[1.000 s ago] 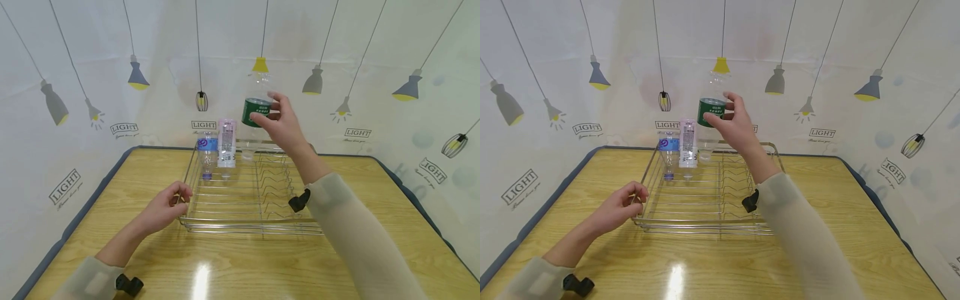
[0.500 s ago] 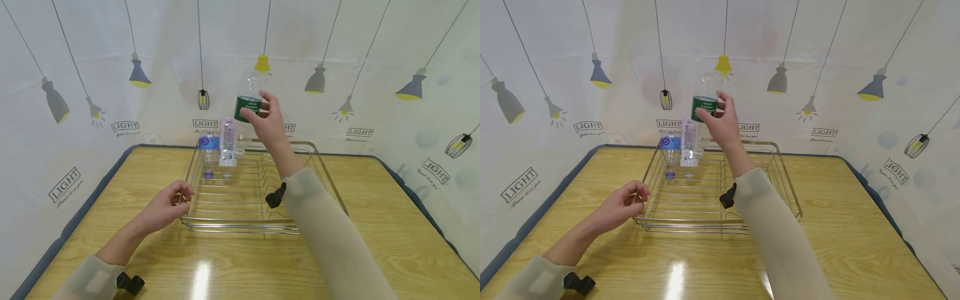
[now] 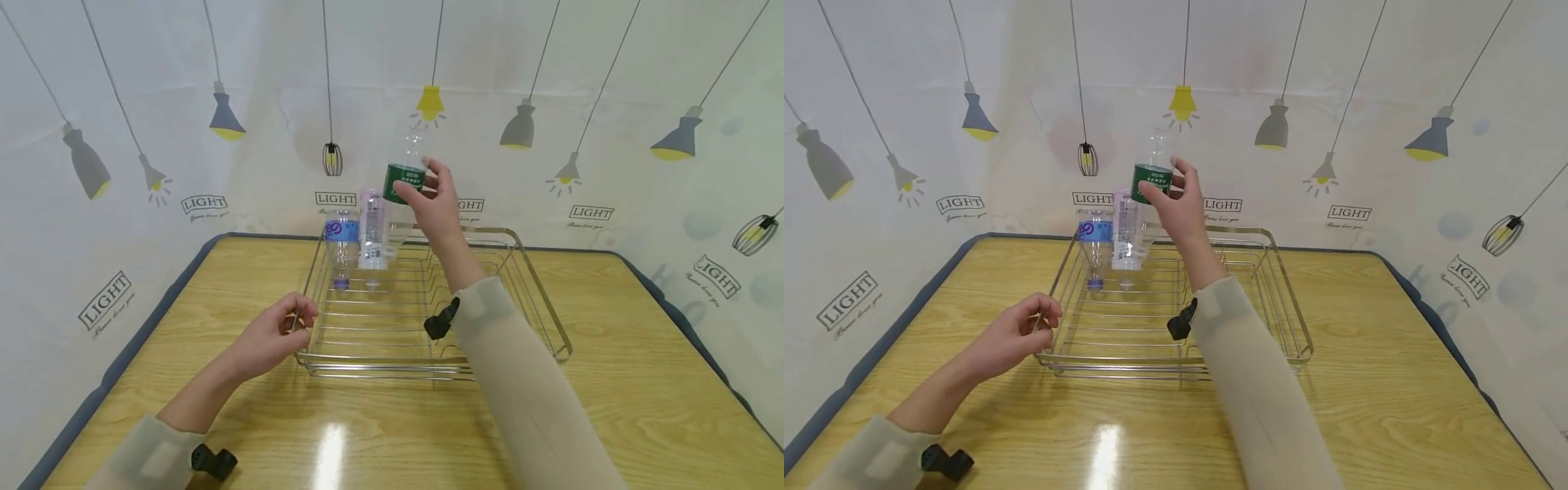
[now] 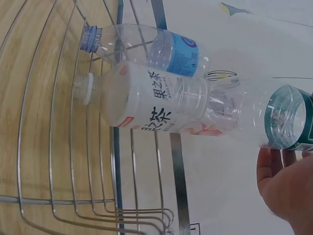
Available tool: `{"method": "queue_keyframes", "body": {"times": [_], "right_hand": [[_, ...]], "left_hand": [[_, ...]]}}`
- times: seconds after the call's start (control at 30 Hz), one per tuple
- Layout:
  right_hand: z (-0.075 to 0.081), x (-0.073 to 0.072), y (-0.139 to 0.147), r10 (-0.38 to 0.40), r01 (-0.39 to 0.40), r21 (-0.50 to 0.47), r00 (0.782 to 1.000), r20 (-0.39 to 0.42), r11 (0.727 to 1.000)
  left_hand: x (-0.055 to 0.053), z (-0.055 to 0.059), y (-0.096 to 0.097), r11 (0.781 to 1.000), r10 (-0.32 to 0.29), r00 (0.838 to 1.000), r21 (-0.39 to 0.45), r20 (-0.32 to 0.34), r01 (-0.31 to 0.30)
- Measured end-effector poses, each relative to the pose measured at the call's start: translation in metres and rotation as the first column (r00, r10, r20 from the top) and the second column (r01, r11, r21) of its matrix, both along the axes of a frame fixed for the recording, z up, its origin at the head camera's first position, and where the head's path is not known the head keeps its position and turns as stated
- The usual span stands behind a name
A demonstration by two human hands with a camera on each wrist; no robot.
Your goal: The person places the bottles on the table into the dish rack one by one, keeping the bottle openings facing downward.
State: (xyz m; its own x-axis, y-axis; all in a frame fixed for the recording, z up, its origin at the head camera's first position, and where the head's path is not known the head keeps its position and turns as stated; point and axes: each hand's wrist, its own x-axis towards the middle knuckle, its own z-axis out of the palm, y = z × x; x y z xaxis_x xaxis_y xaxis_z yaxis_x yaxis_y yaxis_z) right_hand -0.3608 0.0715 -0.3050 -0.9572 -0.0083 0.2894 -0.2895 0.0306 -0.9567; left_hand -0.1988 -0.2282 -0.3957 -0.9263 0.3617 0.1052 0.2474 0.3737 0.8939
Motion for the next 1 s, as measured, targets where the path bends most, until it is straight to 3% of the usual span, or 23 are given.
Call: {"method": "queue_keyframes", "body": {"times": [0.53,1.0], "right_hand": [[-0.017,-0.006,0.011,-0.002,-0.004,0.116,0.999,0.053,0.993],[-0.029,-0.012,0.016,-0.039,-0.010,0.276,0.985,0.171,0.961]], "left_hand": [[0.002,0.003,0.000,1.000,0.003,1.000,-0.008,0.013,-0.003],[0.002,0.002,0.000,1.000,-0.004,1.000,0.004,0.007,0.003]]}}
